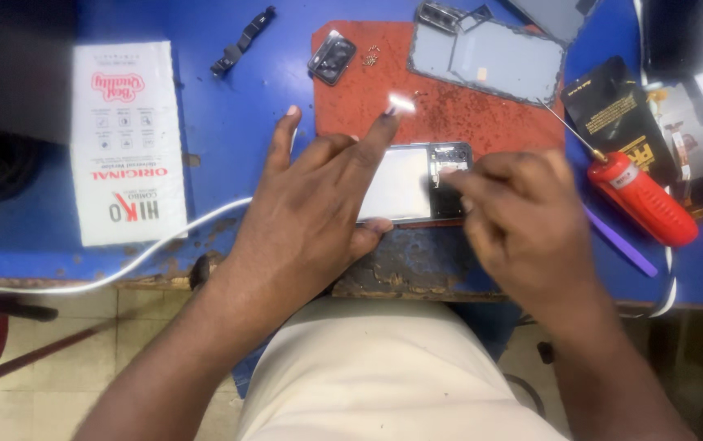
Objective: The person handles a red smartphone battery, peeling off a protective film and placing it on the workbench. They then pick up a black smartphone, connect a charging cable, and use a screwdriver to work on the internal components of the device.
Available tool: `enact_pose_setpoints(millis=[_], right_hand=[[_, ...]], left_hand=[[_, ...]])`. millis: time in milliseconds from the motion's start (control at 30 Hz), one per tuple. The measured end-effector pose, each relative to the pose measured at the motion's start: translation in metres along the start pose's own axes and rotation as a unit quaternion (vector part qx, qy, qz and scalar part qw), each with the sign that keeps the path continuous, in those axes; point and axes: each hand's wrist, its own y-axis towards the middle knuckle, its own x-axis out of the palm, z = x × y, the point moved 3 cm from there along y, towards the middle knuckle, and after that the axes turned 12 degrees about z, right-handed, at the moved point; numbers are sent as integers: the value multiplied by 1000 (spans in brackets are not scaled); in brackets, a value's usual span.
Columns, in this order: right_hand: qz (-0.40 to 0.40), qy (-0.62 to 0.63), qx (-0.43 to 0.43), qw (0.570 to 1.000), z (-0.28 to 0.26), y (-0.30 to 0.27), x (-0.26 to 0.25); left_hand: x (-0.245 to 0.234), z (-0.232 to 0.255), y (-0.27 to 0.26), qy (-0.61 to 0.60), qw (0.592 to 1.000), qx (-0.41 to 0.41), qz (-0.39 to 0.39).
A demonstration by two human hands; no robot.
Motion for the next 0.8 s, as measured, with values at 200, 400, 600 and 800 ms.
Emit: enact_pose_setpoints(millis=[200, 400, 600, 800], right_hand=[[-9, -14, -3, 1000, 5, -22, 11], [-28, -49, 36, 998, 8, -25, 9], [-38, -45, 58, 997, 4, -16, 7], [121, 91, 47, 987, 13, -43, -33]], left_hand=[[0, 1, 3, -13, 1000, -9, -2], [4, -1, 1, -22, 999, -31, -8], [3, 1, 0, -17, 999, -35, -22], [-47, 2, -36, -12, 985, -20, 168]])
